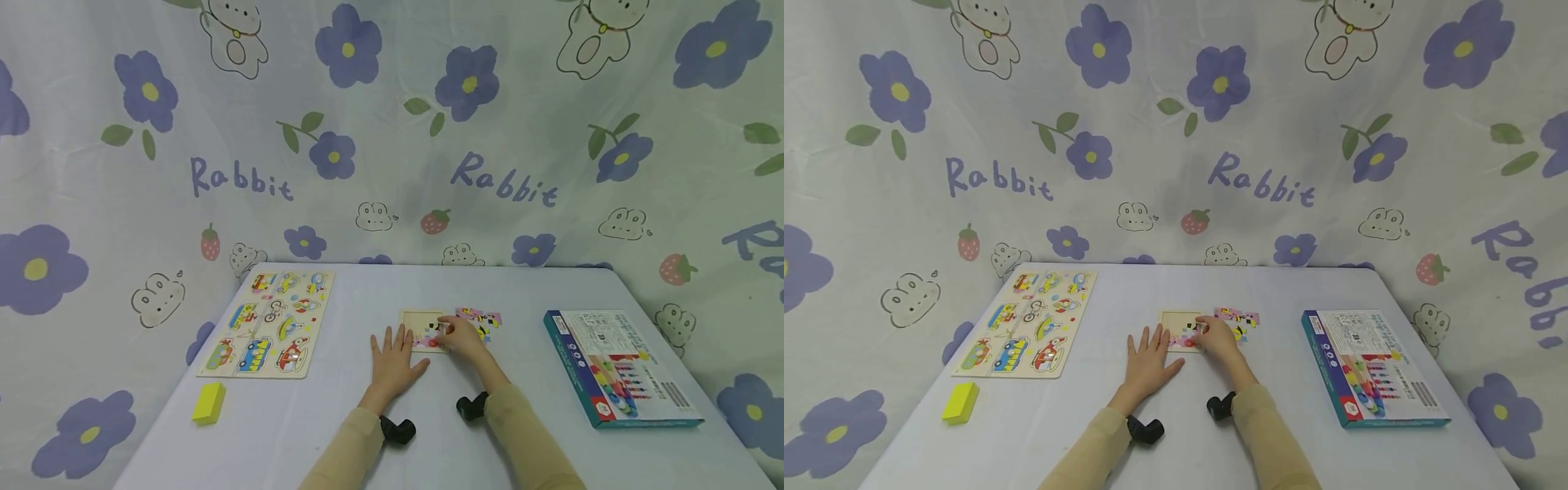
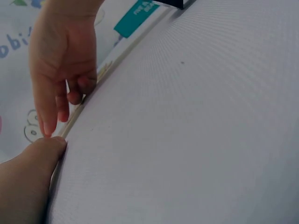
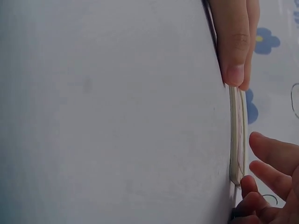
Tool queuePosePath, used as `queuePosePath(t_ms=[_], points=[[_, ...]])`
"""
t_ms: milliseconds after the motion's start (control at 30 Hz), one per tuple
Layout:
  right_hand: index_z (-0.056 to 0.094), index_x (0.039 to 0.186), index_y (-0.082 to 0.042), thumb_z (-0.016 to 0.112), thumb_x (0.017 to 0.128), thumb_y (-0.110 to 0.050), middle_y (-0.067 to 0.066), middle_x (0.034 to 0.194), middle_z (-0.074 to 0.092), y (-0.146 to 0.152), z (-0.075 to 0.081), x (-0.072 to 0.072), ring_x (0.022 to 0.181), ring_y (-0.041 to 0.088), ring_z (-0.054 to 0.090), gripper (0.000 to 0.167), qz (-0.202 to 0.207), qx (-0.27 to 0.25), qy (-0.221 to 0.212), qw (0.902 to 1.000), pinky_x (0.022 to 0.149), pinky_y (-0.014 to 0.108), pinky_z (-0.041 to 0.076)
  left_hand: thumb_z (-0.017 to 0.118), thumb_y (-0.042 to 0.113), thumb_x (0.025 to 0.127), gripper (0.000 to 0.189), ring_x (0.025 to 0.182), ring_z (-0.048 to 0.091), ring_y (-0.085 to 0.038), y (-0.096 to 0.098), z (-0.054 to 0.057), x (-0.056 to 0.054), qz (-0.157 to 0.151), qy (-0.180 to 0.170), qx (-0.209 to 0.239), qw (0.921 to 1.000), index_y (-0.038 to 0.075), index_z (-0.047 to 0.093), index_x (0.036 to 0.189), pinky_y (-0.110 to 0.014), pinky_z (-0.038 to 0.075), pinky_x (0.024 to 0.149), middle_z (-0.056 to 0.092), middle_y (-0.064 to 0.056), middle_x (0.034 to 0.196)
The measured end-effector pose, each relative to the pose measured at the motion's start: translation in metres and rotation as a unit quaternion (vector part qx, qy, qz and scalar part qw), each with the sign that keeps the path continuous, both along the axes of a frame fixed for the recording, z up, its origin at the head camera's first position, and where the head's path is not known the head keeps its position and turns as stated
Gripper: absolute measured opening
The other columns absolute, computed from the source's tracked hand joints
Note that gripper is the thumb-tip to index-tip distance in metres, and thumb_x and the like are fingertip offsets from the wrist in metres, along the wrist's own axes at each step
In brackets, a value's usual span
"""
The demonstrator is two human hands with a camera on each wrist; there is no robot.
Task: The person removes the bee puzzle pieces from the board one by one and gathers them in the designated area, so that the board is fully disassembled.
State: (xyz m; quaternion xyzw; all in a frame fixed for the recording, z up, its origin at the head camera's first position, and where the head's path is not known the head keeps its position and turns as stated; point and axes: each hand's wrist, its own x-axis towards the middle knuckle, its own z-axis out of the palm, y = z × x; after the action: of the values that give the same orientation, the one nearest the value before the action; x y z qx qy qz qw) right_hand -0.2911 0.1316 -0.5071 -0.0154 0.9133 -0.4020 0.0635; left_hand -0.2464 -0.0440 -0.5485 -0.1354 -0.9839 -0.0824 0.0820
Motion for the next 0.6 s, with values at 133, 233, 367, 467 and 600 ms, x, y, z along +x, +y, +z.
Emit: queuePosePath(t_ms=[133, 233, 367, 467, 600], points=[[0.060, 0.121, -0.006, 0.073, 0.078, -0.018, 0.005, 0.081, 0.056, -0.0013, 0.0004, -0.0019, 0.068, 0.017, 0.047, 0.046, 0.004, 0.028, -0.003, 0.9996, 0.057, 0.027, 0.036, 0.037, 0.067, 0.086, 0.079, 0.137, 0.020, -0.037, -0.0001, -0.0003, 0.0003, -0.001, -0.005, 0.001, 1.0000, 0.011, 0.037, 0.143, -0.065, 0.007, 0.104, 0.028, -0.009, 0.150], [0.061, 0.119, -0.006, 0.073, 0.077, -0.019, 0.007, 0.086, 0.059, -0.0018, 0.0006, -0.0030, 0.071, 0.018, 0.049, 0.045, 0.001, 0.042, -0.013, 0.9990, 0.059, 0.029, 0.039, 0.038, 0.067, 0.086, 0.079, 0.137, 0.020, -0.037, -0.0001, 0.0001, 0.0010, -0.003, -0.006, 0.004, 1.0000, 0.011, 0.037, 0.142, -0.065, 0.007, 0.104, 0.028, -0.009, 0.150], [0.062, 0.116, -0.007, 0.074, 0.076, -0.019, 0.007, 0.087, 0.059, -0.0022, 0.0003, -0.0056, 0.072, 0.018, 0.050, 0.043, 0.000, 0.048, -0.016, 0.9987, 0.059, 0.029, 0.039, 0.039, 0.065, 0.086, 0.078, 0.137, 0.021, -0.037, 0.0000, 0.0014, 0.0013, -0.004, -0.002, 0.011, 0.9999, 0.011, 0.037, 0.142, -0.065, 0.007, 0.104, 0.029, -0.009, 0.150], [0.062, 0.113, -0.007, 0.076, 0.075, -0.018, 0.007, 0.083, 0.056, -0.0023, -0.0004, -0.0075, 0.069, 0.018, 0.048, 0.042, 0.000, 0.045, -0.010, 0.9989, 0.056, 0.029, 0.037, 0.039, 0.065, 0.087, 0.078, 0.137, 0.021, -0.037, -0.0002, 0.0024, 0.0013, -0.003, -0.003, 0.012, 0.9999, 0.011, 0.037, 0.142, -0.064, 0.007, 0.104, 0.028, -0.009, 0.150], [0.060, 0.108, -0.007, 0.077, 0.073, -0.015, 0.007, 0.083, 0.053, -0.0033, -0.0019, -0.0093, 0.069, 0.019, 0.045, 0.039, -0.003, 0.032, 0.003, 0.9995, 0.057, 0.029, 0.035, 0.038, 0.065, 0.087, 0.078, 0.137, 0.021, -0.037, -0.0005, 0.0025, 0.0011, -0.002, -0.005, 0.006, 1.0000, 0.011, 0.037, 0.142, -0.065, 0.008, 0.104, 0.029, -0.009, 0.150]])
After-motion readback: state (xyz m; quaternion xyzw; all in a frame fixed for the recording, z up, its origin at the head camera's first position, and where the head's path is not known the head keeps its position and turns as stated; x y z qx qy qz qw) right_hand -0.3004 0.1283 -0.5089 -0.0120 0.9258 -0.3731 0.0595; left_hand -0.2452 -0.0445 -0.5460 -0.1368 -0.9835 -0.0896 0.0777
